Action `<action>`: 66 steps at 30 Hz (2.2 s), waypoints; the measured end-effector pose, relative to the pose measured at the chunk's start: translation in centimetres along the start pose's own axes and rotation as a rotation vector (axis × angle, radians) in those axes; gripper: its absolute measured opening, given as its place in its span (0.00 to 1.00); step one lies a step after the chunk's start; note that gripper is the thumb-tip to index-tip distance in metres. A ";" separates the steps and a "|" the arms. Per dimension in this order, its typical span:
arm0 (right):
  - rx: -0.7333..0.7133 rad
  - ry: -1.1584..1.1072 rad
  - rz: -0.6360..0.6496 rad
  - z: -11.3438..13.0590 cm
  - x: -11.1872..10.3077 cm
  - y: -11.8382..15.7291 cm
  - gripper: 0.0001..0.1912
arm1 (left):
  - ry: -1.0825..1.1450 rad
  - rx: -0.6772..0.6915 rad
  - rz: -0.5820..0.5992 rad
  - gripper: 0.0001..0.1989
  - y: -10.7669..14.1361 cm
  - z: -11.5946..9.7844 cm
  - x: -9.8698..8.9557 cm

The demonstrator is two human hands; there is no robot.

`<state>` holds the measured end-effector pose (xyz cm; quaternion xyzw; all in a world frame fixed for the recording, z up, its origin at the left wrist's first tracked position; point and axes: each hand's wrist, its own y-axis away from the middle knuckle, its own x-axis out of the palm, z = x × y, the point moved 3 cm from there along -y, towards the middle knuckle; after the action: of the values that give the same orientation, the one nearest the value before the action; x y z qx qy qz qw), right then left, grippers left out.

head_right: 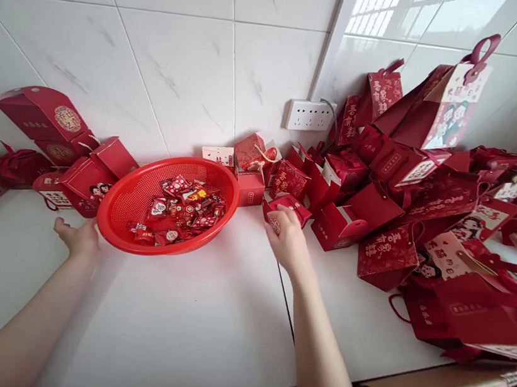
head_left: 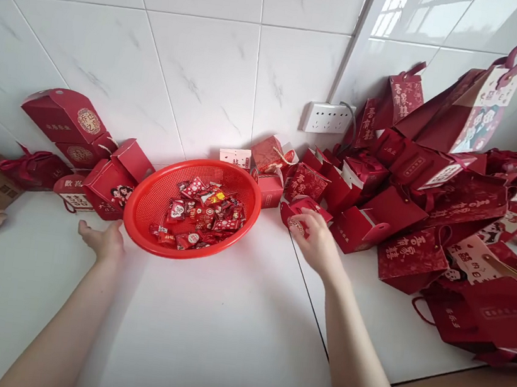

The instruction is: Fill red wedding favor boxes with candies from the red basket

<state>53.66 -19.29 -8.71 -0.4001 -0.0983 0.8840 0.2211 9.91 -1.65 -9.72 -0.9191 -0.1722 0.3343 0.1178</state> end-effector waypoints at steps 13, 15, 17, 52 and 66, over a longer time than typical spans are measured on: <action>0.281 0.318 0.123 0.4 -0.3 -7.9 0.19 | 0.472 0.263 0.028 0.16 2.2 -15.7 0.6; 0.283 0.368 0.171 1.0 0.9 -8.0 0.24 | 0.463 0.292 0.159 0.13 3.3 -16.3 1.7; 0.279 0.402 0.235 1.3 1.7 -8.1 0.23 | 0.445 0.299 0.323 0.12 4.2 -16.4 3.0; -0.572 -0.191 0.891 13.6 -3.4 0.2 0.11 | -0.246 0.831 1.103 0.14 13.5 -20.4 -0.9; -0.333 0.075 0.808 13.3 -1.3 -0.3 0.09 | -0.239 0.673 1.014 0.17 10.6 -19.0 -4.2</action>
<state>44.52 -19.58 1.03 -0.4683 -0.0671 0.8564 -0.2068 21.93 -14.89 3.41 -0.7552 0.3889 0.4851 0.2074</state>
